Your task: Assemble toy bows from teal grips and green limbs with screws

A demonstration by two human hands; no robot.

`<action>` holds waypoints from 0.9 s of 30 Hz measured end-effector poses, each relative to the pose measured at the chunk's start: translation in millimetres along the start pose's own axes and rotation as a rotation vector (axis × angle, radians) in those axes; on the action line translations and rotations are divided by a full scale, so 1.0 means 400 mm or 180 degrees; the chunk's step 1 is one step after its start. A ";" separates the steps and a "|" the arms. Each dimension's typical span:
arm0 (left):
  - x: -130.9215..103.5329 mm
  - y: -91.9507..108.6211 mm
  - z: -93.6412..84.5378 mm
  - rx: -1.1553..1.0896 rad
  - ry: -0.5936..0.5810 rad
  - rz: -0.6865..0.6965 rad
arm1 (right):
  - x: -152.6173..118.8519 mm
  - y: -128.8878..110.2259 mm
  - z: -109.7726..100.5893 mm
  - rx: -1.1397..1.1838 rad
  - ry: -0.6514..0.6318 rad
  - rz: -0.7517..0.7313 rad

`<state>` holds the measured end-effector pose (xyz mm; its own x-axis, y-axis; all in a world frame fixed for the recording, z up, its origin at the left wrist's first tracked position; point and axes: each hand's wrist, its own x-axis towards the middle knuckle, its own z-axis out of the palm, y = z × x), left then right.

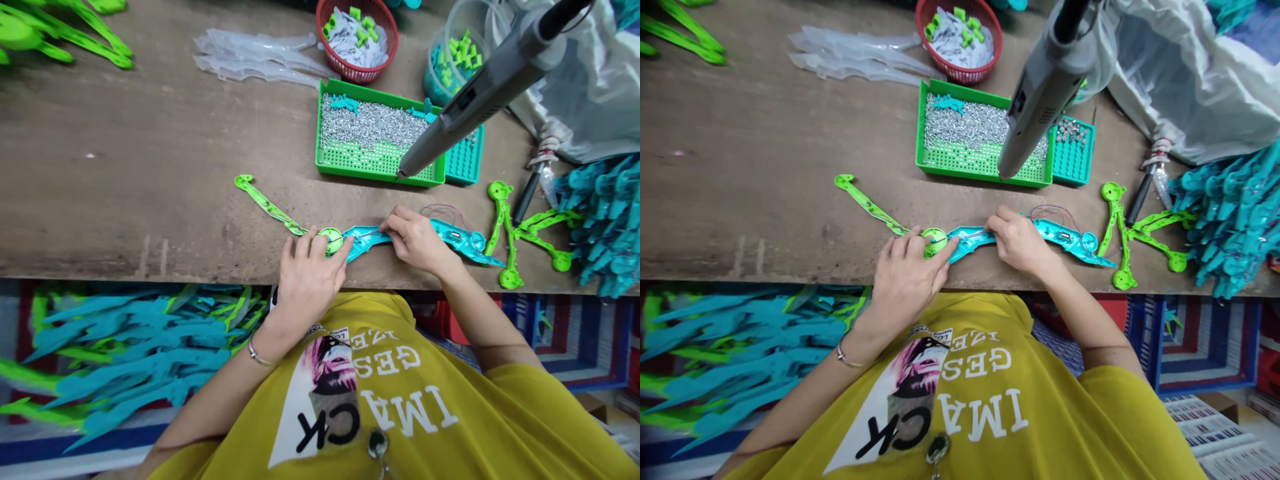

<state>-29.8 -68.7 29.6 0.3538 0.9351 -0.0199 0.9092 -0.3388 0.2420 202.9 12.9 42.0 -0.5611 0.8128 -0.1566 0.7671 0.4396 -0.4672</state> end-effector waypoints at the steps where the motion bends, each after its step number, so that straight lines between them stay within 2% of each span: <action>1: 0.000 0.000 0.000 0.0006 -0.0002 0.0003 | -0.004 0.004 0.003 0.0031 0.0096 0.0072; 7: 0.000 -0.001 0.004 0.0115 0.0087 0.0004 | -0.014 0.013 0.035 0.0021 0.0432 0.0262; 13: 0.001 -0.002 0.006 -0.0167 0.0067 -0.0036 | -0.015 -0.005 0.043 -0.0366 0.0332 0.0372; 17: -0.005 -0.003 0.014 -0.0066 0.0140 -0.0016 | -0.030 -0.012 0.042 -0.0675 0.0376 0.0199; 23: -0.026 -0.025 0.044 -0.0223 0.0466 0.0173 | -0.061 0.004 0.057 -0.0776 0.0968 -0.0213; 27: -0.044 -0.058 0.033 -0.0565 0.0652 0.0407 | -0.053 0.004 0.065 -0.0773 0.1057 -0.0273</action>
<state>-54.0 -78.6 11.7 0.3949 0.8936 0.2135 0.8010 -0.4487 0.3963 207.9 -13.8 22.0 -0.5259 0.8309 0.1816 0.7952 0.5561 -0.2415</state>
